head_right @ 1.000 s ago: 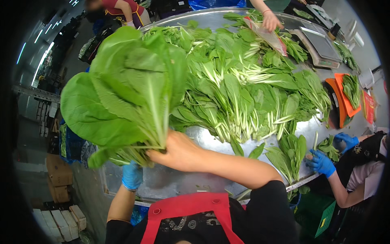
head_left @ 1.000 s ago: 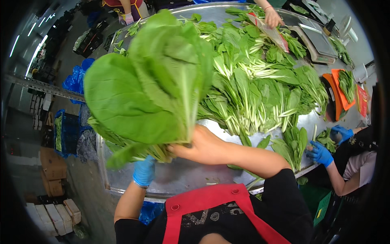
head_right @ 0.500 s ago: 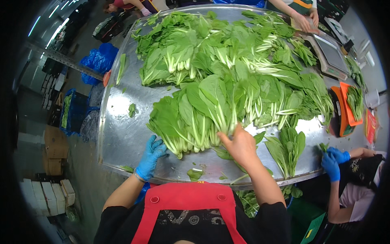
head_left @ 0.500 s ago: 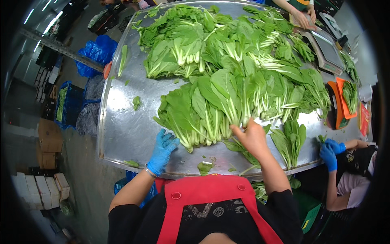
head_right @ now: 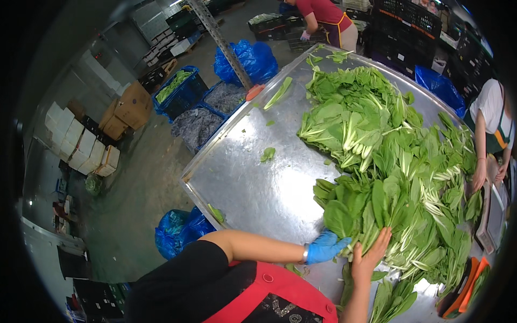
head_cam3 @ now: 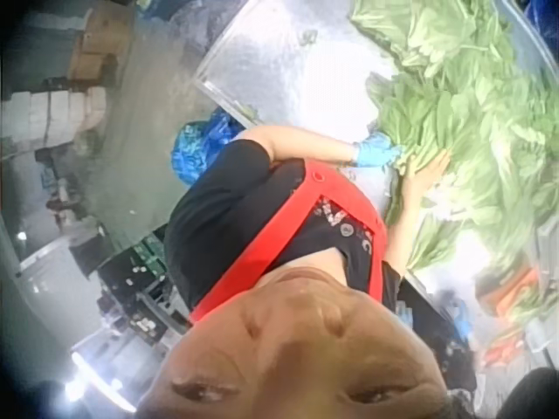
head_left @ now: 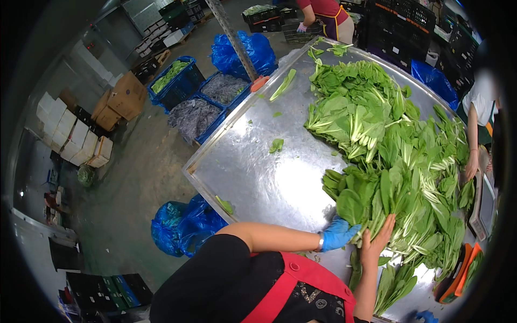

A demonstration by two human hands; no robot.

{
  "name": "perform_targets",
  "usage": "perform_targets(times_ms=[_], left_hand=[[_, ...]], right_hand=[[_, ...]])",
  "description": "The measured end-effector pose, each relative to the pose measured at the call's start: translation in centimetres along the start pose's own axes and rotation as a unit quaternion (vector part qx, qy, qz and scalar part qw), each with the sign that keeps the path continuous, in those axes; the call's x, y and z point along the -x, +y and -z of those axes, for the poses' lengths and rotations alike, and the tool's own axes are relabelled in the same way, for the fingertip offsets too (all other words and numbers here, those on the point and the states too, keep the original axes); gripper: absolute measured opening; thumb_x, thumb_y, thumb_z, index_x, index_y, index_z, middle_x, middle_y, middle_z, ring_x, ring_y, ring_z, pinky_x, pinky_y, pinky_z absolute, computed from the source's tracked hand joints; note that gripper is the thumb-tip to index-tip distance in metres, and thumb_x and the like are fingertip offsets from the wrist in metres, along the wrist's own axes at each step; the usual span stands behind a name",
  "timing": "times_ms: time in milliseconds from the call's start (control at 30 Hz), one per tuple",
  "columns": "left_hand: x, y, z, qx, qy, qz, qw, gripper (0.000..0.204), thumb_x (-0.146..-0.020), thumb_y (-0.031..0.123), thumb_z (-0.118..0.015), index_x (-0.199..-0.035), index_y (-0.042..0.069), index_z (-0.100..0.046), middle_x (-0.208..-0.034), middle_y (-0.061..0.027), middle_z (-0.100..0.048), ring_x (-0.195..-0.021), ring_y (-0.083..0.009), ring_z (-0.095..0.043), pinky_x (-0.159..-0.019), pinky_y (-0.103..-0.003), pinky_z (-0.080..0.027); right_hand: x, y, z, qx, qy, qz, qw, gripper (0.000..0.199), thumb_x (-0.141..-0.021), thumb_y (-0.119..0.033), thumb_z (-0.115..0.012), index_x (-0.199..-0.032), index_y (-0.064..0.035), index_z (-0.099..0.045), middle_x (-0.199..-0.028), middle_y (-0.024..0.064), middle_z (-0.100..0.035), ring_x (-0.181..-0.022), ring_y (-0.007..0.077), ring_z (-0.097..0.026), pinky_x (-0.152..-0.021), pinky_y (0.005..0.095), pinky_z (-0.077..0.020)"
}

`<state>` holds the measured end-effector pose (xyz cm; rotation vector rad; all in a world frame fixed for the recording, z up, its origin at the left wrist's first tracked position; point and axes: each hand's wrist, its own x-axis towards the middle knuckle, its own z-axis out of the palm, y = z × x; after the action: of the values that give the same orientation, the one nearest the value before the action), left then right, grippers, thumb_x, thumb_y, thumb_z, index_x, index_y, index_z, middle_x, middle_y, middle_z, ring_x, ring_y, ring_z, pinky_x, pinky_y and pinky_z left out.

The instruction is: The person trims leafy green vegetables by hand on a metal table, removing outer leaves and unwanted parts. The trimmed vegetables are placed in a pile on the table while the person continues processing the remaining bunches.

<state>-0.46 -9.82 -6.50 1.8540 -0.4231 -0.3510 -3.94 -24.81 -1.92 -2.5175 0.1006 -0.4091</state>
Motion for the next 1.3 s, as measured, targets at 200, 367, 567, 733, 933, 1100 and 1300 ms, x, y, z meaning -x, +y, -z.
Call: perform_targets(times_ms=[200,367,567,733,933,1100,1300], left_hand=[[-2.2,1.6,0.5,0.057,0.121,-0.069,0.989,0.07,-0.081,0.034,-0.058,-0.131,-0.001,-0.023,-0.127,-0.0225,-0.035,-0.121,-0.0315,-0.03,-0.104,-0.035,-0.017],[1.0,2.4,5.1,0.226,0.055,0.069,0.97,0.075,-0.077,0.02,-0.066,-0.133,0.002,-0.02,-0.127,-0.0127,-0.037,-0.116,-0.0206,-0.037,-0.099,-0.031,-0.03],[4.2,2.8,8.3,0.243,0.057,0.085,0.965,0.074,-0.081,0.017,-0.062,-0.136,0.002,-0.015,-0.134,-0.0135,-0.03,-0.123,-0.0213,-0.031,-0.101,-0.032,-0.027],[6.7,2.5,10.6,0.113,0.069,0.225,0.965,0.076,-0.081,0.022,-0.062,-0.137,0.007,-0.012,-0.135,-0.0194,-0.027,-0.126,-0.026,-0.027,-0.1,-0.035,-0.03],[7.7,4.0,12.7,0.119,0.087,0.144,0.979,0.056,-0.082,0.005,-0.053,-0.131,0.006,-0.026,-0.132,-0.0135,-0.03,-0.123,-0.0261,-0.031,-0.099,-0.035,-0.031],[7.6,7.1,11.0,0.146,0.067,0.087,0.983,0.047,-0.082,0.005,-0.052,-0.126,0.005,-0.034,-0.121,-0.0085,-0.04,-0.107,-0.0161,-0.041,-0.091,-0.028,-0.036],[5.6,7.6,7.9,0.227,-0.077,0.131,0.962,0.019,-0.085,0.009,-0.055,-0.103,0.003,-0.054,-0.09,-0.0022,-0.058,-0.076,-0.0093,-0.053,-0.069,-0.022,-0.044]], right_hand=[[-1.0,0.3,1.2,0.006,-0.014,-0.022,1.0,0.074,-0.078,-0.029,-0.053,-0.137,-0.0029,-0.018,-0.142,0.0189,-0.016,-0.131,0.0346,-0.014,-0.105,0.0443,-0.0112],[1.2,-4.6,3.3,0.033,0.026,-0.013,0.999,0.082,-0.064,-0.022,-0.073,-0.131,-0.0026,-0.031,-0.139,0.0202,-0.022,-0.128,0.037,-0.021,-0.103,0.0456,-0.0166],[2.0,-4.3,1.4,0.082,0.01,0.01,0.997,0.068,-0.064,-0.026,-0.073,-0.122,-0.0046,-0.045,-0.121,0.0199,-0.043,-0.107,0.0364,-0.041,-0.091,0.0435,-0.0315],[1.1,-2.2,2.5,-0.064,0.075,-0.036,0.995,0.033,-0.078,-0.005,-0.06,-0.11,-0.0002,-0.055,-0.096,0.0139,-0.056,-0.081,0.0233,-0.057,-0.072,0.0305,-0.0444],[0.4,-2.6,3.4,-0.261,0.067,-0.202,0.942,0.027,-0.088,-0.017,-0.051,-0.104,0.004,-0.054,-0.072,0.0073,-0.054,-0.054,0.0105,-0.052,-0.048,0.0228,-0.0418],[2.0,-4.1,3.7,-0.432,0.143,-0.203,0.867,0.03,-0.091,-0.026,-0.046,-0.1,0.0021,-0.052,-0.059,0.002,-0.05,-0.042,0.006,-0.043,-0.041,0.0202,-0.0356],[3.0,-3.5,2.4,-0.633,-0.012,-0.348,0.691,0.021,-0.092,-0.026,-0.045,-0.09,-0.005,-0.047,-0.065,0.0046,-0.056,-0.043,0.0082,-0.049,-0.036,0.0181,-0.0338]])
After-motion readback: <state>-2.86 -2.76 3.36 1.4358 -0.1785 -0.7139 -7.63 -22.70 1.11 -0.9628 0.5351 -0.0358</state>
